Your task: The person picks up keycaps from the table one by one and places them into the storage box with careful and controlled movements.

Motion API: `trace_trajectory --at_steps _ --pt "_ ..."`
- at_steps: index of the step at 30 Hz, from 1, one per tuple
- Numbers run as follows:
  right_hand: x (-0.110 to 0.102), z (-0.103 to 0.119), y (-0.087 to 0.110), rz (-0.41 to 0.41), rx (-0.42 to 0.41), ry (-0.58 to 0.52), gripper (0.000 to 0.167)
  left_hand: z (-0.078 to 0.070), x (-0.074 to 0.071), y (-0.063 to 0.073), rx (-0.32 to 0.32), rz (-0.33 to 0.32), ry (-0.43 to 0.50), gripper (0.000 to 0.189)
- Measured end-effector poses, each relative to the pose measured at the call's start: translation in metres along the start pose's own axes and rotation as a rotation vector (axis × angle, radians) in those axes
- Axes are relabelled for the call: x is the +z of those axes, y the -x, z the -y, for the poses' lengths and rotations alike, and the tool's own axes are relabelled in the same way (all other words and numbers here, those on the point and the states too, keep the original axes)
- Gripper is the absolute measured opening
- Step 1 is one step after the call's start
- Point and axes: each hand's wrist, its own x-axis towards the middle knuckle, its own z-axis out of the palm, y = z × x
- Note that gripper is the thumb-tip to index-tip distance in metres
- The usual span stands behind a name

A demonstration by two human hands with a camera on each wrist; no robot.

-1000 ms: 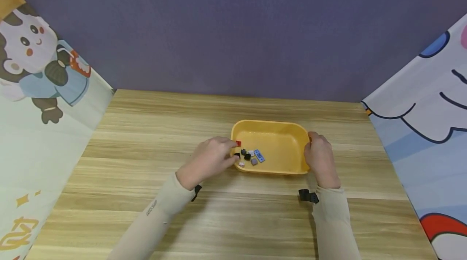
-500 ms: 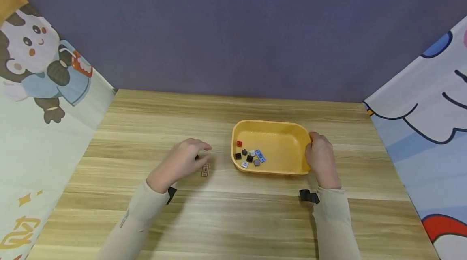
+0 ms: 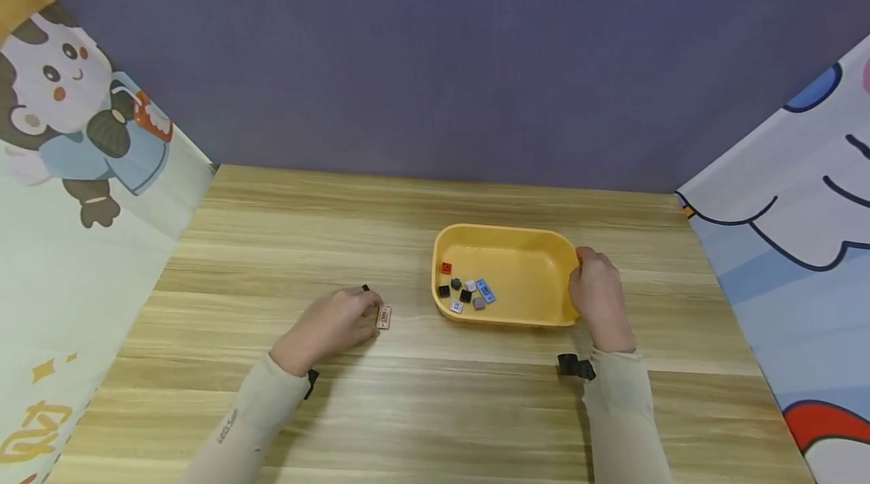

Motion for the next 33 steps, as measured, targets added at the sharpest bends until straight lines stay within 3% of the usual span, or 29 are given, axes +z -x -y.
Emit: trace_trajectory --at_steps 11,18,22,27,33 --pt "0.000 0.001 0.000 -0.002 0.002 -0.003 0.037 0.001 0.001 -0.003 -0.019 0.024 0.043 0.028" --pt "0.000 0.001 0.000 0.010 0.014 -0.001 0.037 0.004 0.003 -0.005 -0.008 -0.005 0.094 0.021" --pt "0.000 0.001 0.001 0.013 0.016 -0.002 0.037 0.002 -0.004 -0.009 -0.007 -0.025 0.121 0.021" --pt "0.000 0.001 0.000 0.002 0.005 -0.003 0.037 -0.006 -0.024 -0.024 -0.005 -0.046 0.133 0.029" --pt "0.000 0.001 0.001 0.003 0.000 -0.007 0.037 -0.026 -0.040 -0.054 0.050 -0.039 0.138 0.034"
